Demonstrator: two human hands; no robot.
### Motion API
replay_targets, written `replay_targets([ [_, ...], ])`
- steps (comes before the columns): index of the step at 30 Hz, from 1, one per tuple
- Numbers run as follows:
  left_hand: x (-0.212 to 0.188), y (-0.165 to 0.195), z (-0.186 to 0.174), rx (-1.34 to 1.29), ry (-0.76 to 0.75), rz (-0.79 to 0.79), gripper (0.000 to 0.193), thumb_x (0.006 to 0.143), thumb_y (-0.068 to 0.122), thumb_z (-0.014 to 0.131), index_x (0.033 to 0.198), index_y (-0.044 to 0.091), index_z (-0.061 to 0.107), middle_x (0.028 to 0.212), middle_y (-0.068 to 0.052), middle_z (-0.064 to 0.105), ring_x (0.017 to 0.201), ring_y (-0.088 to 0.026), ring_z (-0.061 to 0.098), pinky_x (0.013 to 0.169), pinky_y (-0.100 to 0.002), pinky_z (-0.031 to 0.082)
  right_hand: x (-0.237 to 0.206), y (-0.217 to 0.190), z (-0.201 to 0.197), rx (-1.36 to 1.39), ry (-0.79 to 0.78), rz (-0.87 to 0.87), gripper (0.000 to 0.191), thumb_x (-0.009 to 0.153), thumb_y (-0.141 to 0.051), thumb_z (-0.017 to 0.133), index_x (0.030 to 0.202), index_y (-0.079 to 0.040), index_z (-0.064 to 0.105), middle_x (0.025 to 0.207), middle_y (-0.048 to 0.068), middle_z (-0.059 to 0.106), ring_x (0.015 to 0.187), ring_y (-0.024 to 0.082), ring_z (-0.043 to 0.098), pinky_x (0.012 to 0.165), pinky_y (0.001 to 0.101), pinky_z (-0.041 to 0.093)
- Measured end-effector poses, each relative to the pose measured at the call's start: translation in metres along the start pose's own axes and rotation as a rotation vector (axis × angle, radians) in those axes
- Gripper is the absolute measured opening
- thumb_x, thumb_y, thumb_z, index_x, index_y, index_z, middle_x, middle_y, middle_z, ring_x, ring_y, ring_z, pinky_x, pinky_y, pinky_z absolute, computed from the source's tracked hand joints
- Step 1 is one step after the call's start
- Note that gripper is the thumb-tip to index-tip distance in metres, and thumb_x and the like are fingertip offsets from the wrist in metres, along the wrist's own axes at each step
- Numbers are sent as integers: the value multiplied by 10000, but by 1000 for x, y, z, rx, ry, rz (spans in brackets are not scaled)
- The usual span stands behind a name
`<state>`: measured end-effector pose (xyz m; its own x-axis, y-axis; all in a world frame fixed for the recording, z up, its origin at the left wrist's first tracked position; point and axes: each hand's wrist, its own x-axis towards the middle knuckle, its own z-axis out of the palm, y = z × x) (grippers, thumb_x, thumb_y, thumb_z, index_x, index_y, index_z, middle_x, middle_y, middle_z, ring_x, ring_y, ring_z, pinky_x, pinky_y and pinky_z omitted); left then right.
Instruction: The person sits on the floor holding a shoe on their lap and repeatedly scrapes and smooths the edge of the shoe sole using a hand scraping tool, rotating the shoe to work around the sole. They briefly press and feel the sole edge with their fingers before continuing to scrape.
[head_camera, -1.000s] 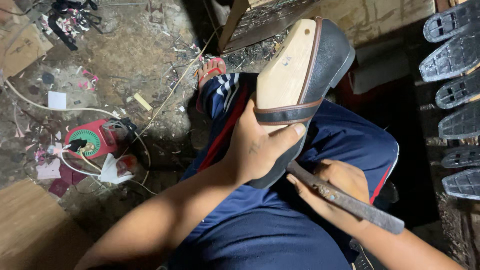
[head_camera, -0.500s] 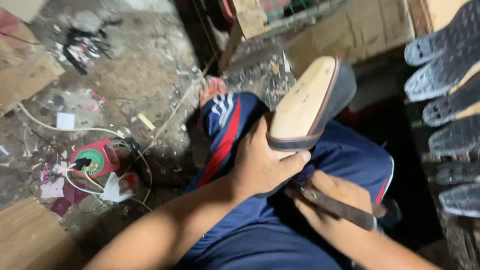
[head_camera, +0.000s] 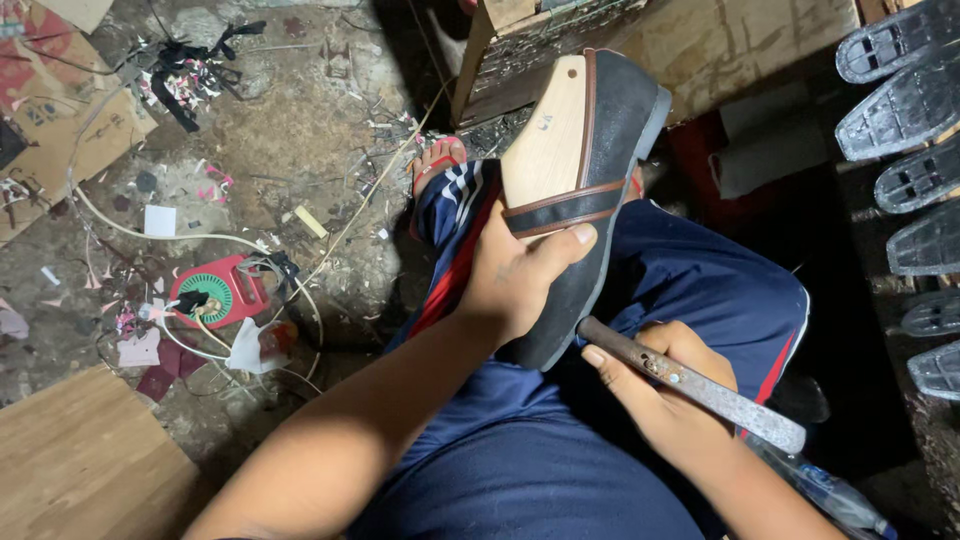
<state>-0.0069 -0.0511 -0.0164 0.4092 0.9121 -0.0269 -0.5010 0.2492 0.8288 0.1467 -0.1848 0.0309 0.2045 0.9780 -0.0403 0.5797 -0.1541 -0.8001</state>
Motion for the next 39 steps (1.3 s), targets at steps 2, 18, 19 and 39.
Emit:
replay_targets([
  [2,1,1,1,7,6,-11,361,969,31,654,1322,-33,613,1184,-74,679,1085,-135,628,1004,-315,519,3,-3,4,-66,32,-78,310,804,-171,850,768,-91,553,643,9,604,520,90,538,494,250,436],
  [18,19,3,5,-43,31,40,320,969,44,603,1274,-40,654,1158,-78,719,1074,-154,676,991,-319,546,25,-26,-2,-207,13,-44,317,837,-255,835,790,-87,570,658,44,633,537,187,641,506,317,494],
  [19,20,-1,3,-68,27,38,294,983,57,606,1254,-40,663,1129,-68,717,1046,-143,668,967,-312,545,22,-23,-1,-213,12,-38,326,826,-258,839,773,-84,568,648,50,623,524,182,628,500,313,488],
  [39,6,4,-10,-15,7,12,370,981,55,610,1341,-32,610,1232,-66,670,1149,-141,613,1029,-312,494,33,-34,-12,-220,43,127,313,814,-286,847,749,-78,623,616,38,672,519,135,629,508,292,496],
])
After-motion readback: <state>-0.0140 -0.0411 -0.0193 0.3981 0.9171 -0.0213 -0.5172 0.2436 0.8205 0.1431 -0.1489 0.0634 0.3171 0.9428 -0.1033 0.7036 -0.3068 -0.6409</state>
